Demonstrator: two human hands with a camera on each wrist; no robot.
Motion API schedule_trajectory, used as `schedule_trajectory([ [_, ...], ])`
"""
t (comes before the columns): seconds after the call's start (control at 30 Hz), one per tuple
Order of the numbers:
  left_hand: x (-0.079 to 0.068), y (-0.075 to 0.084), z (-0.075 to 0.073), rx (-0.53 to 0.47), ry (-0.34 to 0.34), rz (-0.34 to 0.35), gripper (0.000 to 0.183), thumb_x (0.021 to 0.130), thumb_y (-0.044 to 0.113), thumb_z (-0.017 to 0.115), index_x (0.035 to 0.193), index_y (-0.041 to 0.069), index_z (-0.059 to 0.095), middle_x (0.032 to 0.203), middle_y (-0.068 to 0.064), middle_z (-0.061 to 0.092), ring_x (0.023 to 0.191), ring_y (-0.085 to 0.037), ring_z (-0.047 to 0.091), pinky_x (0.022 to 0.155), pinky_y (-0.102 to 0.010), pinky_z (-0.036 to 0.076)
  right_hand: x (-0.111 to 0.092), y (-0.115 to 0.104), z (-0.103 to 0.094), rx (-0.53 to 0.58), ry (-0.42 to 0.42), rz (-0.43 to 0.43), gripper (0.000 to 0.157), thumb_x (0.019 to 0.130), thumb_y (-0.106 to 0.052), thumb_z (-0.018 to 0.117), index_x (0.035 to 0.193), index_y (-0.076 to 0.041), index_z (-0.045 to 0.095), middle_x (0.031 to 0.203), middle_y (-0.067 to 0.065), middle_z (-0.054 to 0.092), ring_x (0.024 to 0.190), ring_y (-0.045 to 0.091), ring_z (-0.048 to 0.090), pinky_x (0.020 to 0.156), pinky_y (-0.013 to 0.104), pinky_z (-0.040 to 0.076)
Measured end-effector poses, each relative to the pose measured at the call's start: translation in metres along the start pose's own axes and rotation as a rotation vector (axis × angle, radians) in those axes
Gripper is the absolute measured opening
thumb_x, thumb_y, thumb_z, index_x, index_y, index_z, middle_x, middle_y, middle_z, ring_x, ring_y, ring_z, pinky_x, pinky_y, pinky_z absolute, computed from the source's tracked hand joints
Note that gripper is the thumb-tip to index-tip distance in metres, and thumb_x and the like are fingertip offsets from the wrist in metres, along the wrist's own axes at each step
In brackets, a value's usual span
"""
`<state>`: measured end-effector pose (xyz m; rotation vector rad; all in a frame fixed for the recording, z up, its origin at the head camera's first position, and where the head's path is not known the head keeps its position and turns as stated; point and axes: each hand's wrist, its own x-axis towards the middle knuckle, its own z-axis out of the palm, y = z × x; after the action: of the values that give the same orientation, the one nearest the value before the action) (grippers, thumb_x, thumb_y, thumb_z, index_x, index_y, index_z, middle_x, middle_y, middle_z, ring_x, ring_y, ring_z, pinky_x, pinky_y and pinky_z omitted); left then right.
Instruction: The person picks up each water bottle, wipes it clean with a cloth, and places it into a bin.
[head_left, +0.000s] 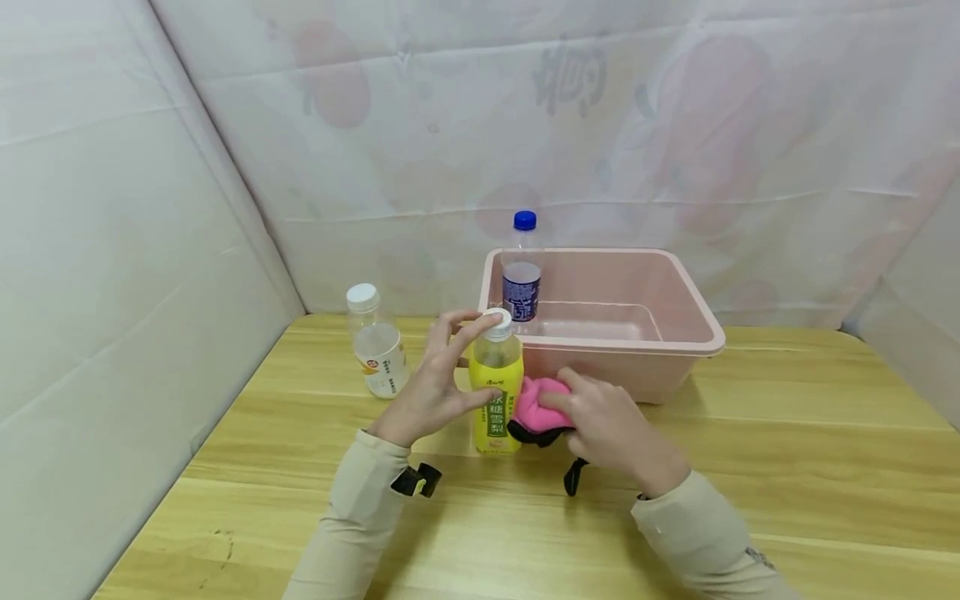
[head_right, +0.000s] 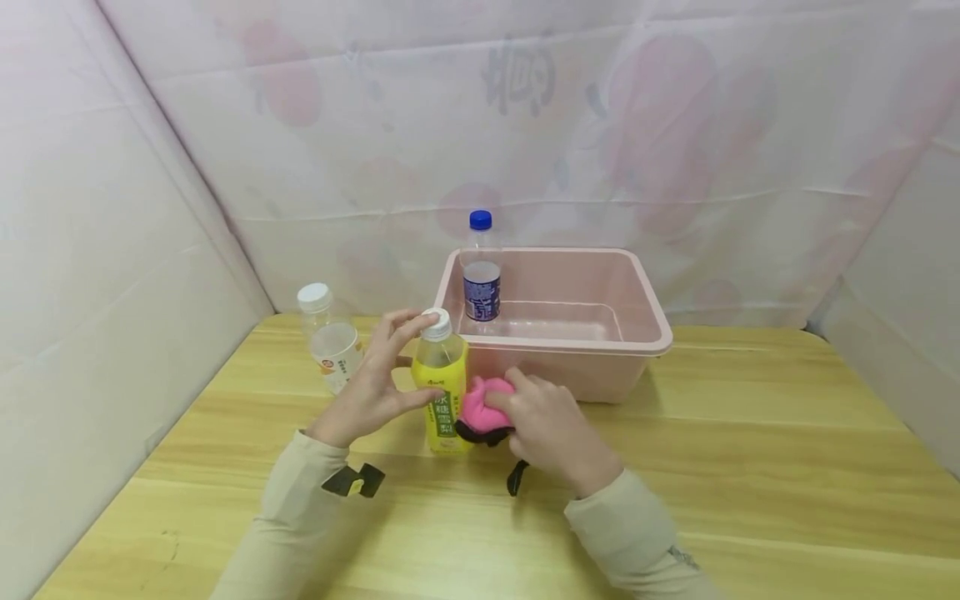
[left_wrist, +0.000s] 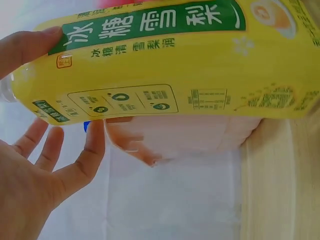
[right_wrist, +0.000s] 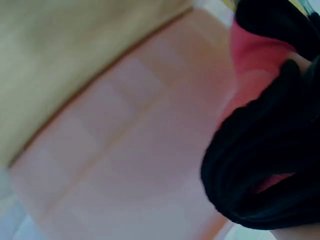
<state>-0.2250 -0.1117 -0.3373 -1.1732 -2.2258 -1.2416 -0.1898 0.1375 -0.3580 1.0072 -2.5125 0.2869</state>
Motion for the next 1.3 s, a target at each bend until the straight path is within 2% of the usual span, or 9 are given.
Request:
schedule_trajectory([
  [0.13,0.000,-0.001,0.000,-0.020,-0.009,0.012,0.088,0.075,-0.006,0.085,0.149,0.014,0.041,0.141,-0.021,0.039,0.127,-0.037,0.045,0.088,-0.039,0.057,-0.003,-0.001,0.015,0.015,-0.175,0.045,0.039,0.064,0.010,0.073,0.095,-0.014,0.072,0.089,0.005,0.057,0.064,0.019,0.053,0.050,0.035,0.052],
  [0.23,0.000,-0.002,0.000,-0.012,-0.011,0.032,0.088,0.075,-0.006,0.085,0.149,0.013,0.040,0.138,-0.020,0.042,0.126,-0.036,0.047,0.090,-0.041,0.057,-0.004,-0.002,0.019,0.023,-0.232,0.076,0.037,0.066,0.011,0.072,0.093,-0.015,0.074,0.087,0.005,0.056,0.062,0.017,0.051,0.050,0.035,0.050],
  [0.47,0.000,-0.003,-0.001,0.019,-0.023,0.042,0.089,0.076,-0.004,0.084,0.150,0.012,0.037,0.138,-0.018,0.047,0.129,-0.035,0.049,0.105,-0.052,0.049,-0.005,-0.002,0.015,0.054,-0.234,0.086,0.040,0.066,0.012,0.071,0.097,-0.013,0.075,0.085,0.002,0.054,0.061,0.013,0.045,0.049,0.028,0.044],
  [0.63,0.000,-0.003,-0.002,0.029,-0.032,0.031,0.088,0.078,-0.003,0.084,0.151,0.014,0.036,0.139,-0.016,0.047,0.130,-0.033,0.049,0.106,-0.054,0.047,-0.005,-0.001,0.009,0.088,-0.193,0.075,0.043,0.067,0.012,0.070,0.102,-0.011,0.075,0.087,0.003,0.058,0.062,0.013,0.047,0.050,0.025,0.043],
  [0.8,0.000,-0.001,-0.003,0.045,-0.037,0.030,0.088,0.079,-0.002,0.083,0.151,0.014,0.036,0.138,-0.015,0.048,0.130,-0.033,0.049,0.108,-0.053,0.045,-0.003,-0.003,0.002,0.123,-0.092,0.066,0.048,0.067,0.013,0.067,0.105,-0.014,0.075,0.093,0.002,0.059,0.063,0.014,0.049,0.050,0.024,0.043],
  [0.93,-0.001,-0.001,-0.004,0.051,-0.039,0.039,0.088,0.079,-0.002,0.084,0.151,0.013,0.035,0.137,-0.016,0.048,0.129,-0.033,0.050,0.108,-0.053,0.046,0.001,-0.004,-0.008,0.149,0.043,0.031,0.059,0.063,0.015,0.062,0.112,-0.015,0.074,0.096,0.002,0.060,0.066,0.015,0.052,0.053,0.026,0.044],
  [1.1,-0.001,-0.002,-0.004,0.039,-0.048,0.041,0.089,0.078,-0.004,0.083,0.151,0.012,0.034,0.138,-0.018,0.047,0.125,-0.033,0.052,0.101,-0.049,0.053,0.004,-0.006,-0.020,0.178,0.321,-0.028,0.065,0.059,0.017,0.058,0.116,-0.010,0.074,0.101,0.008,0.064,0.072,0.019,0.058,0.057,0.031,0.053],
  [1.2,-0.001,-0.001,-0.003,0.024,-0.057,0.038,0.090,0.079,-0.004,0.083,0.152,0.013,0.034,0.137,-0.018,0.047,0.122,-0.032,0.054,0.095,-0.040,0.057,0.007,-0.007,-0.024,0.259,0.534,-0.037,0.058,0.063,0.018,0.058,0.114,-0.003,0.075,0.105,0.016,0.065,0.083,0.027,0.063,0.073,0.029,0.058],
  [1.3,0.000,0.000,-0.002,-0.003,-0.070,0.032,0.090,0.079,-0.006,0.082,0.152,0.013,0.033,0.135,-0.019,0.047,0.120,-0.032,0.055,0.092,-0.037,0.058,0.010,-0.008,-0.025,0.324,0.657,-0.042,0.049,0.067,0.017,0.057,0.111,0.001,0.074,0.107,0.021,0.064,0.093,0.033,0.062,0.088,0.021,0.052],
])
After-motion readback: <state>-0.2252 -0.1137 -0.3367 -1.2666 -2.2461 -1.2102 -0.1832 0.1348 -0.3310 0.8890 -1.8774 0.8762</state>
